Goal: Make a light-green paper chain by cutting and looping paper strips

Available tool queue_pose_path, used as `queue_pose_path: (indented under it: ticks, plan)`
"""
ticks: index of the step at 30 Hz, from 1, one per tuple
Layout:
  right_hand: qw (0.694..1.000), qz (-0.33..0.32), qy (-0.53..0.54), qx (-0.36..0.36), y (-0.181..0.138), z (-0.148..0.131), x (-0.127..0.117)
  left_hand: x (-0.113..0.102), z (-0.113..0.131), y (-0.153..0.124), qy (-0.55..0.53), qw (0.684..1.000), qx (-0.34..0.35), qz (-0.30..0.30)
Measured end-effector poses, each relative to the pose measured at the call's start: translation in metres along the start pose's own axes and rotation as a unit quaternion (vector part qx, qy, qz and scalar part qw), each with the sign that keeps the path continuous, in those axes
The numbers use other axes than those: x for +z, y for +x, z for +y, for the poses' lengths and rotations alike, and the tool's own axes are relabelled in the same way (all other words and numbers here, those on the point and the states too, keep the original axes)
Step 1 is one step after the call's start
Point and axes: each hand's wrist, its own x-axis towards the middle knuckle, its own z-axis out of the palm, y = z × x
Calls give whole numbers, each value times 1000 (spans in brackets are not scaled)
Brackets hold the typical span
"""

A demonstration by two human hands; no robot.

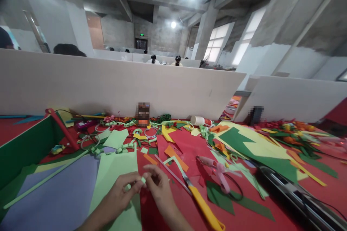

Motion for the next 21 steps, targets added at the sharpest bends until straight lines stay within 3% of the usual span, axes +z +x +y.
queue_pose_path:
  ticks: [3,6,9,15,18,21]
  plan:
    - [990,-1,-110,-92,-5,-13,-3,1,2,0,-45,999,-21,5]
    - [979,-47,-151,-125,-11,-24,-4,1,0,3,-93,996,-15,-7]
    - [988,-64,-99,-95,-14,-23,-1,1,-5,7,-107,994,19,3]
    - [992,-69,105,15,-16,-1,13,-4,-9,11,-42,993,84,77]
    - [984,-31,165,65,-15,4,17,-4,-4,8,-18,994,92,58]
    - [984,10,148,94,-11,5,13,-1,-1,4,3,997,77,20]
